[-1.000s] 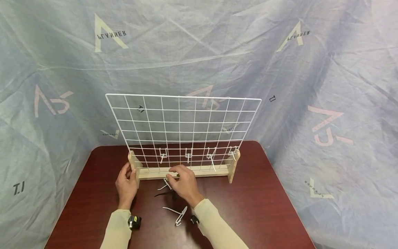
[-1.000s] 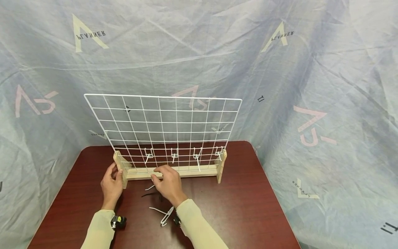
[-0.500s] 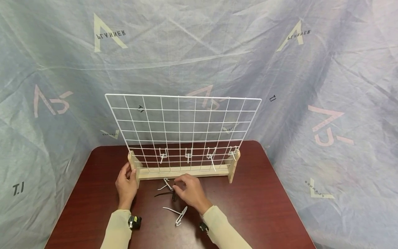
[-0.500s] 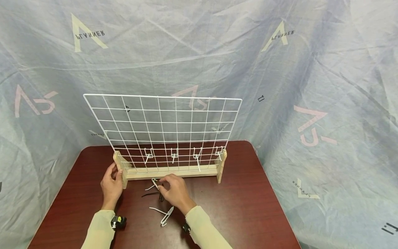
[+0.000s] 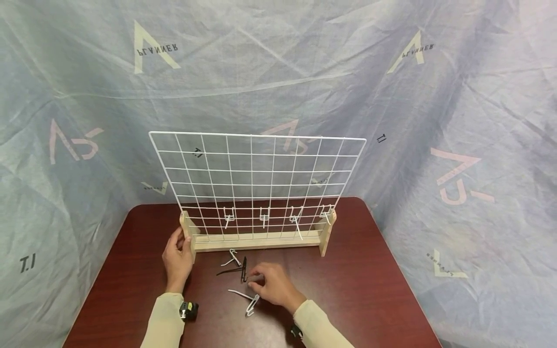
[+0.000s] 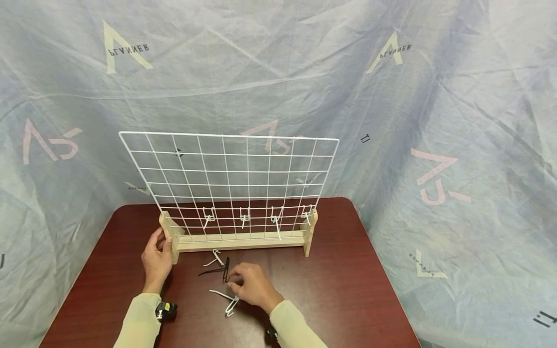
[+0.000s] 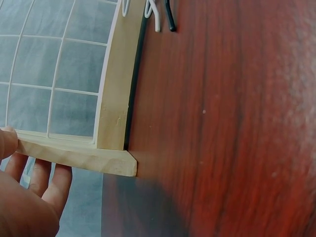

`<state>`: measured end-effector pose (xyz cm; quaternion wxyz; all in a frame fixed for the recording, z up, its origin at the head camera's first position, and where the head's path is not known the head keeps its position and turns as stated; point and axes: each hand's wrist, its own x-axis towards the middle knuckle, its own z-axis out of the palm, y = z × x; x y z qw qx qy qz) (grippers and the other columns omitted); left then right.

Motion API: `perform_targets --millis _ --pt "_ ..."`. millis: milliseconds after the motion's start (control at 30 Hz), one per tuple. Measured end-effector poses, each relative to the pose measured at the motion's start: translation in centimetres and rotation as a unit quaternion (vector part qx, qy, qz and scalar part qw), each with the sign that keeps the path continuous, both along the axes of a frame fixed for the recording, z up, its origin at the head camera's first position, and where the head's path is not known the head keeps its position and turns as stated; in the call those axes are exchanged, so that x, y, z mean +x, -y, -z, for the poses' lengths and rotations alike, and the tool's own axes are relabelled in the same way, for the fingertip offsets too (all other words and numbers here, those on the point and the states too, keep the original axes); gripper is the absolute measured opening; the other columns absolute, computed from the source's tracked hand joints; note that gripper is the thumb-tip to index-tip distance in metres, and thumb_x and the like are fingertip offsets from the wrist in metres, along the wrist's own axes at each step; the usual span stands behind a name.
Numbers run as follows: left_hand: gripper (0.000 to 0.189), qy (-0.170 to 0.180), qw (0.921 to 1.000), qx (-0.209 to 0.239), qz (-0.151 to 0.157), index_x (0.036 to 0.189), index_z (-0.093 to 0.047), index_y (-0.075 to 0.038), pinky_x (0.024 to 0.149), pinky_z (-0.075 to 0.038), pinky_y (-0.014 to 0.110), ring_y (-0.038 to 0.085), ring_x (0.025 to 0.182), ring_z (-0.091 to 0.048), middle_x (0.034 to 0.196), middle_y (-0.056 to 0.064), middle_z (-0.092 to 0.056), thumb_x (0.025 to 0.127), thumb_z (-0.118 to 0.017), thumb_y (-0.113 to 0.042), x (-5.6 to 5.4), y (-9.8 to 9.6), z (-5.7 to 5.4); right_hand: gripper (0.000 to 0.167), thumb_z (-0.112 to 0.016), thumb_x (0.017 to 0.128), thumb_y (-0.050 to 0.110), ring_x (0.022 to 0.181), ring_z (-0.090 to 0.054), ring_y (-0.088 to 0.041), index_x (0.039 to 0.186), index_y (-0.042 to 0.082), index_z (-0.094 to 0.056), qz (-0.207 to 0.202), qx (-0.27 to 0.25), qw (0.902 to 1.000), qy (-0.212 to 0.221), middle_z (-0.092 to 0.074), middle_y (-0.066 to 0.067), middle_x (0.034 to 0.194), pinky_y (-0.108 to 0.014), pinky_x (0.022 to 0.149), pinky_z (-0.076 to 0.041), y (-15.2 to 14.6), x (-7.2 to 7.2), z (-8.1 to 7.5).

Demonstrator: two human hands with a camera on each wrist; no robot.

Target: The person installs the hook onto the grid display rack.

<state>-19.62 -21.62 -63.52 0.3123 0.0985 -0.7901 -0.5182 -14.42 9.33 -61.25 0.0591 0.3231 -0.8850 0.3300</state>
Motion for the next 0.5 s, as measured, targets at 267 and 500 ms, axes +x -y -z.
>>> perform_targets --millis 267,500 --pt "0.043 0.009 1.0000 0.001 0.003 0.148 -0.061 -0.008 0.081 -0.039 -0.001 -0.007 0.102 -0.057 0.134 0.022 -0.069 0.105 -0.066 -0.011 0.0 -0.1 -0.1 0.023 -0.085 0.088 0.024 0.094 -0.070 -0.005 0.109 0.015 -0.080 -0.015 0.065 0.9977 0.012 -0.078 0.005 0.101 -0.021 0.085 -0.056 -1.2 0.9 1.3" --pt "0.043 0.014 0.9999 0.006 -0.004 0.147 -0.061 -0.007 0.080 -0.039 -0.001 -0.018 0.099 -0.053 0.133 0.023 -0.069 0.104 -0.067 -0.008 -0.2 0.0 0.3 0.019 -0.084 0.088 0.022 0.091 -0.068 -0.002 0.107 0.018 -0.080 -0.020 0.072 0.9966 0.034 -0.077 0.009 0.101 -0.016 0.081 -0.053 -1.9 1.6 2.0"
